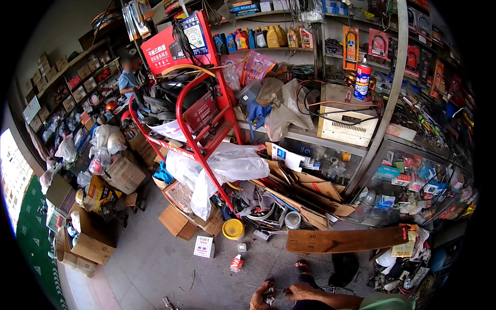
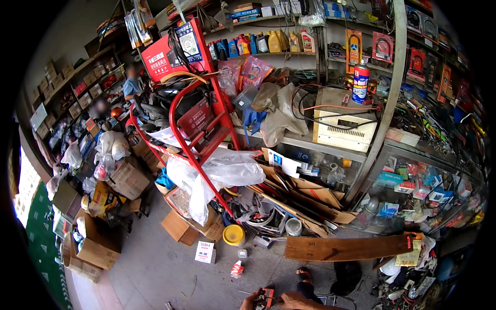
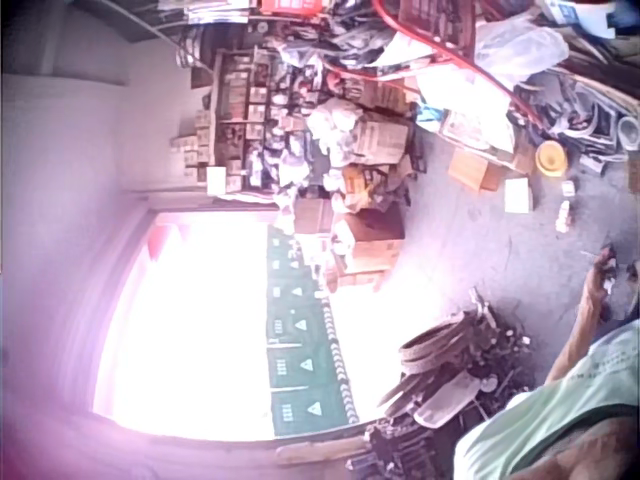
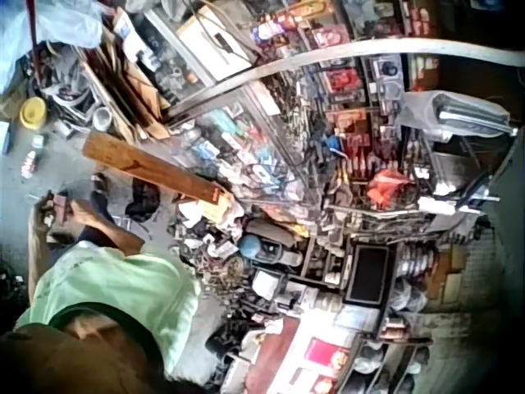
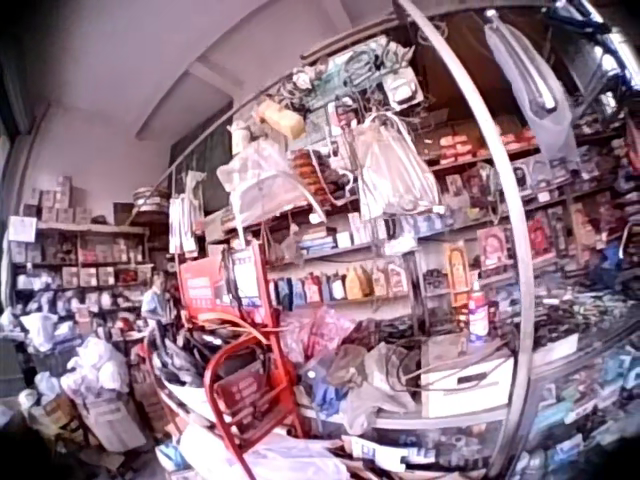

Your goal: The person sits on the floor in a cluttered workshop and uses a screwdriver to open a white plastic device, then opens an orange rectangular object and manipulates its internal components.

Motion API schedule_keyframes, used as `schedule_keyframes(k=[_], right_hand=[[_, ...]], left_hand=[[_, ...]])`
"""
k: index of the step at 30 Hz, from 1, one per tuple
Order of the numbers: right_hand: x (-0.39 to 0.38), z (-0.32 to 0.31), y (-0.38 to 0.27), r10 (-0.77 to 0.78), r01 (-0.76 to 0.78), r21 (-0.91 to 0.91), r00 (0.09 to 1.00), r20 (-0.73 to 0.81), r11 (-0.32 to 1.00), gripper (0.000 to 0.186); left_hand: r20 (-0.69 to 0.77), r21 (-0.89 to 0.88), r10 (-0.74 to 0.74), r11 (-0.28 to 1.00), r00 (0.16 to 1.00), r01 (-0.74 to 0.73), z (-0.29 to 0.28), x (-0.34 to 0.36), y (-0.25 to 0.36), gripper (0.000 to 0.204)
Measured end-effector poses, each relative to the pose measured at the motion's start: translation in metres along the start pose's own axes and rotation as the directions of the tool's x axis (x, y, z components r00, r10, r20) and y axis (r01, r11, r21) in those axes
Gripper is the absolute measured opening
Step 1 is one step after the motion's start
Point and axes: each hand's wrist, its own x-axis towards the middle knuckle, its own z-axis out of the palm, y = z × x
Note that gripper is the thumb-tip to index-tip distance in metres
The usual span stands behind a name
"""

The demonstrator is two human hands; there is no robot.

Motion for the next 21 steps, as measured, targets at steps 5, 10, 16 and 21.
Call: schedule_keyframes(k=[5,10,16,21], right_hand=[[-0.013,-0.004,-0.01,-0.085,0.011,-0.276,0.963,-0.256,0.961,0.032],[-0.032,0.007,-0.022,-0.004,-0.095,-0.254,0.932,-0.364,0.963,0.032],[-0.022,0.033,-0.025,-0.07,-0.011,-0.213,0.925,-0.373,0.977,0.031],[-0.023,0.021,-0.023,0.023,-0.106,-0.202,0.927,-0.374,0.974,0.029]], left_hand=[[0.217,-0.269,-0.051,0.957,0.975,0.11,-0.033,0.023,-0.008,0.011],[0.123,-0.102,-0.151,0.981,0.981,0.164,0.01,-0.01,0.011,0.016],[0.02,-0.117,-0.102,0.988,0.995,0.103,-0.045,0.005,0.011,0.017],[-0.141,-0.284,-0.097,0.957,0.985,0.054,-0.06,-0.019,0.038,0.008]])
